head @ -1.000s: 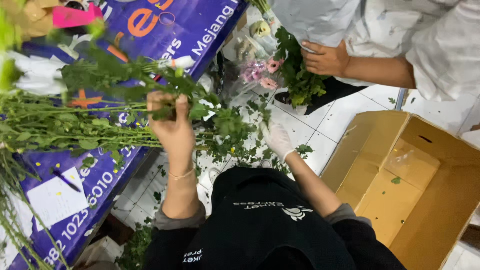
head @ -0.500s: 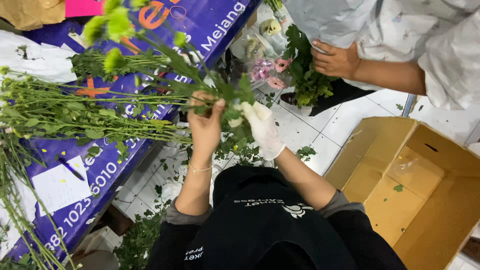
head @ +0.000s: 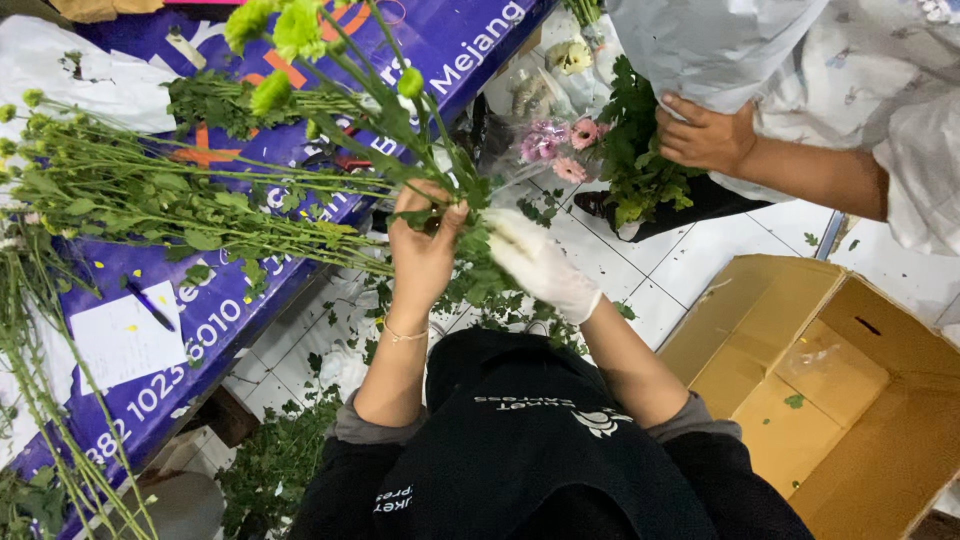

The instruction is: The person strips leaves from the lower stems of flowers by hand while wearing gloves.

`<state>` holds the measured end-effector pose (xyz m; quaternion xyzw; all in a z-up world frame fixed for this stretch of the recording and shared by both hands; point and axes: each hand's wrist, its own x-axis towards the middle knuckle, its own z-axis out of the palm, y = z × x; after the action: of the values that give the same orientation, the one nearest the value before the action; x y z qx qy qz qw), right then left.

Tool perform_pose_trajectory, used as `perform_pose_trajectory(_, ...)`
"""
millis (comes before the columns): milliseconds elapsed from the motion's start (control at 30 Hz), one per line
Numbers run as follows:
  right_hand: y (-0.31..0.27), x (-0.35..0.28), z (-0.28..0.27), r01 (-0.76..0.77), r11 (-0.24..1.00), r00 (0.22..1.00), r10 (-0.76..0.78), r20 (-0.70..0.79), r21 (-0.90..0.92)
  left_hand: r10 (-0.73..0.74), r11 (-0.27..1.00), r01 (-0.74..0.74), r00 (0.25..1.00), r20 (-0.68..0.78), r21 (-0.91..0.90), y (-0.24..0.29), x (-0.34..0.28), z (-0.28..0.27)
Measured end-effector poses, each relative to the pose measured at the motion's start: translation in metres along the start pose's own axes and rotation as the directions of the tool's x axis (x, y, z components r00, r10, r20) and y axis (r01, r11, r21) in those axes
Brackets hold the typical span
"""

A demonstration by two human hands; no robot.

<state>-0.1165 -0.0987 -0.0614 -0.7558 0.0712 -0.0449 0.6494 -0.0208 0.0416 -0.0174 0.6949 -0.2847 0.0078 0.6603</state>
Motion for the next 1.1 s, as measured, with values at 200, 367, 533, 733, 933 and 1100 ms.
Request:
perform_pose_trajectory(200,0.027,0.005,0.034,0.323,0.892,0.938,-0.347,-0.021,-0.315,0.047,0.994,-0.040,0.996,-0.070,0.103,0.014,0.003,-0.014)
perform_pose_trajectory(367,0.111,-0.019,0.035,0.310,0.474,0.881,-0.468,0.062,-0.824,0.218,0.973,-0.184,0.931,-0.294,0.137,0.067,0.016,-0.063)
perform_pose_trajectory(533,0.136,-0.046,0.031,0.140,0.833,0.984,-0.055,0.172,-0.535,0.241,0.970,-0.212,0.881,-0.407,0.115,0.052,-0.001,-0.105)
perform_pose_trajectory(733,0.144,-0.070,0.001,-0.131,0.760,0.930,0.317,0.187,-0.636,0.341,0.936,-0.253,0.826,-0.448,0.245,0.042,-0.010,-0.133)
perform_pose_trajectory(933,0.090,-0.022,0.018,0.161,0.907,0.967,-0.224,-0.121,-0.389,0.270,0.935,-0.141,0.879,-0.393,0.327,-0.003,-0.005,-0.060)
perform_pose_trajectory(1100,0.027,0.001,0.049,0.564,0.756,0.700,-0.651,-0.294,-0.331,0.081,0.957,-0.047,0.991,-0.107,0.286,-0.016,-0.028,-0.028)
